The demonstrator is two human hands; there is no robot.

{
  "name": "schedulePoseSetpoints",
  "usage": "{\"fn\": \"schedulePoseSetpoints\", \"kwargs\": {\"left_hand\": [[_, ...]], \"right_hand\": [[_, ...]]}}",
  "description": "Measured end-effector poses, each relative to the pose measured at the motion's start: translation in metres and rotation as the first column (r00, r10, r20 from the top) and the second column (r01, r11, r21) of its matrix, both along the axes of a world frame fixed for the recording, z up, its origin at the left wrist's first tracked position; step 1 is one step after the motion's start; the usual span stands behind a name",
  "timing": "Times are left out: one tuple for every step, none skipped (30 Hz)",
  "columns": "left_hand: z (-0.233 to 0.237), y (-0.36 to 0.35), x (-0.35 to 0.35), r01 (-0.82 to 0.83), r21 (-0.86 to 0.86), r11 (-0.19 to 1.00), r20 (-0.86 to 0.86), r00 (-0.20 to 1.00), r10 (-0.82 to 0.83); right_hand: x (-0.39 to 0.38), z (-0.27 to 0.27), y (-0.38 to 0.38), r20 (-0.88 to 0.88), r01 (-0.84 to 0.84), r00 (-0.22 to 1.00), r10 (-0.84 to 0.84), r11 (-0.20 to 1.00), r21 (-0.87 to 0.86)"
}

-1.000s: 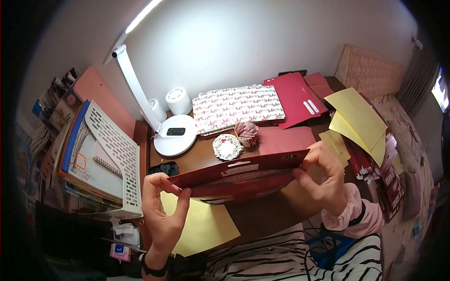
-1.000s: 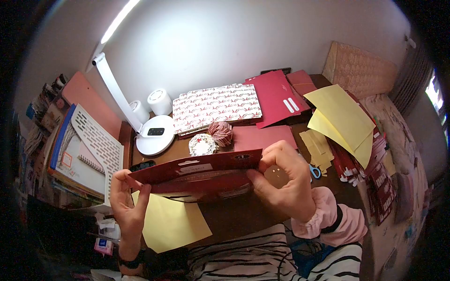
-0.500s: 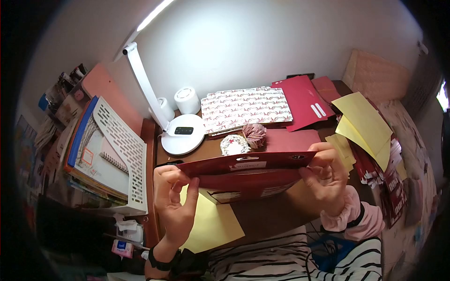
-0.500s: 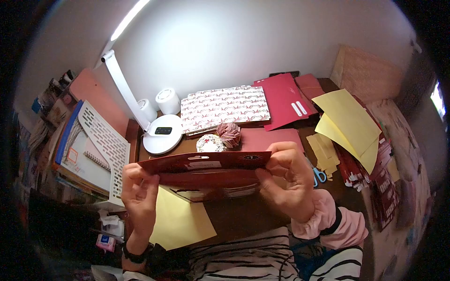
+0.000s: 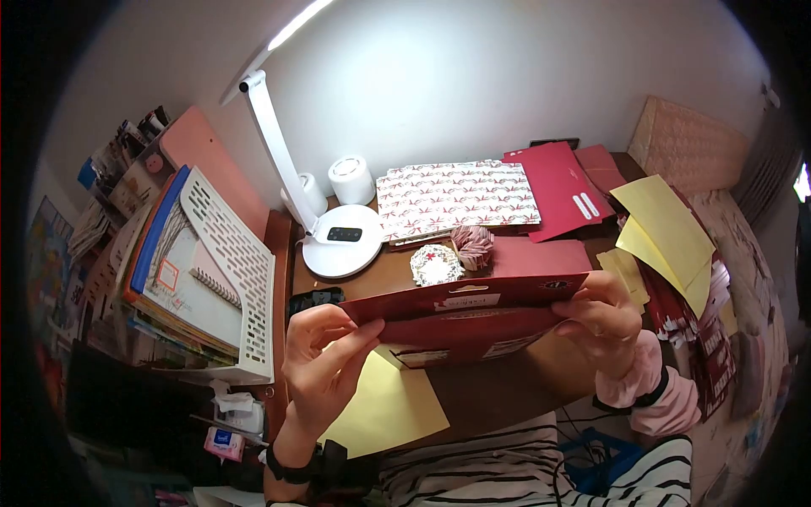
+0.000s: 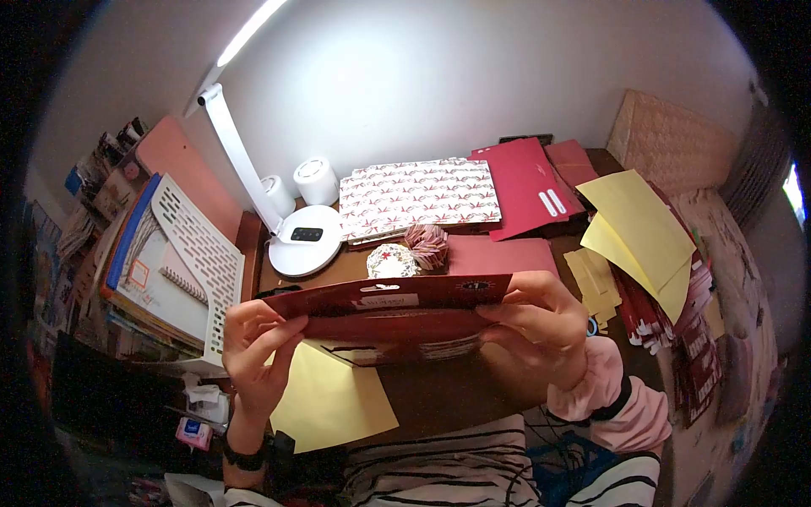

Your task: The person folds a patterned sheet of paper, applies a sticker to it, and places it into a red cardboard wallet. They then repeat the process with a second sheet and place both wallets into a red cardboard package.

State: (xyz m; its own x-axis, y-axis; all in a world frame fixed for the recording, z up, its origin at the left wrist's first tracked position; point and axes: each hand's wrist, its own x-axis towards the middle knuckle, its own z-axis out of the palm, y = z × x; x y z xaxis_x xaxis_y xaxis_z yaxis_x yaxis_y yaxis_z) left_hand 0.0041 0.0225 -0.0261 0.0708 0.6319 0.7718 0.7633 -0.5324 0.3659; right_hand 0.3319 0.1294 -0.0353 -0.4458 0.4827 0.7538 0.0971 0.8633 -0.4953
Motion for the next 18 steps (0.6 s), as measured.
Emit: {"fn": "schedulePoseSetpoints", "kwargs": {"left_hand": [[0.000,-0.001,0.000,-0.005,-0.007,1.000,-0.016,1.000,0.005],[0.002,-0.002,-0.001,-0.005,-0.008,1.000,-0.016,1.000,0.005],[0.004,-0.004,-0.001,-0.011,-0.012,1.000,-0.044,0.999,0.010],[0.006,-0.005,-0.001,-0.017,-0.016,1.000,-0.071,0.997,0.016],[0.006,-0.005,-0.001,-0.017,-0.016,1.000,-0.071,0.997,0.016],[0.007,-0.006,-0.001,-0.019,-0.020,1.000,-0.080,0.997,0.017],[0.008,-0.006,-0.001,-0.021,-0.023,1.000,-0.089,0.996,0.019],[0.008,-0.006,-0.001,-0.021,-0.023,1.000,-0.088,0.996,0.019],[0.009,-0.006,-0.001,-0.023,-0.021,1.000,-0.096,0.995,0.021],[0.010,-0.007,0.000,-0.026,-0.018,0.999,-0.105,0.994,0.024],[0.012,-0.008,0.001,-0.024,-0.018,1.000,-0.104,0.994,0.022],[0.013,-0.010,0.003,-0.039,-0.047,0.998,-0.088,0.996,0.035],[0.014,-0.011,0.005,-0.053,-0.076,0.996,-0.071,0.996,0.047],[0.014,-0.011,0.005,-0.046,-0.075,0.996,-0.070,0.997,0.041],[0.013,-0.011,0.005,-0.048,-0.076,0.996,-0.056,0.997,0.043],[0.013,-0.010,0.005,-0.047,-0.078,0.996,-0.042,0.998,0.044],[0.014,-0.010,0.005,-0.033,-0.075,0.997,-0.038,0.999,0.030],[0.014,-0.009,0.004,-0.036,-0.067,0.997,-0.065,0.997,0.032]], "right_hand": [[0.000,0.002,0.001,0.021,-0.007,1.000,0.007,1.000,0.024],[0.000,0.003,0.001,0.021,-0.007,1.000,0.007,1.000,0.023],[0.000,0.004,0.000,0.041,0.010,0.999,-0.011,1.000,0.028],[-0.001,0.006,0.000,0.060,0.027,0.998,-0.029,0.999,0.034],[-0.001,0.008,-0.001,0.060,0.028,0.998,-0.030,0.999,0.034],[-0.001,0.009,-0.001,0.070,0.033,0.997,-0.034,0.999,0.018],[-0.002,0.010,-0.002,0.081,0.039,0.996,-0.039,0.999,0.002],[-0.002,0.011,-0.001,0.081,0.039,0.996,-0.039,0.999,0.003],[-0.001,0.012,-0.001,0.088,0.032,0.996,-0.030,0.999,-0.014],[-0.001,0.012,-0.001,0.095,0.025,0.995,-0.022,0.999,-0.030],[0.000,0.014,-0.002,0.095,0.026,0.995,-0.023,0.999,-0.030],[0.001,0.017,-0.003,0.123,0.038,0.992,-0.033,0.999,-0.037],[0.001,0.018,-0.004,0.151,0.052,0.987,-0.044,0.998,-0.043],[0.002,0.018,-0.002,0.152,0.058,0.987,-0.051,0.997,-0.042],[0.002,0.016,0.000,0.125,0.021,0.992,-0.011,0.996,-0.082],[0.004,0.014,0.002,0.097,-0.014,0.995,0.026,0.993,-0.120],[0.005,0.014,0.003,0.101,0.000,0.995,0.012,0.993,-0.117],[0.005,0.014,0.003,0.086,-0.024,0.996,0.034,0.993,-0.114]]}}
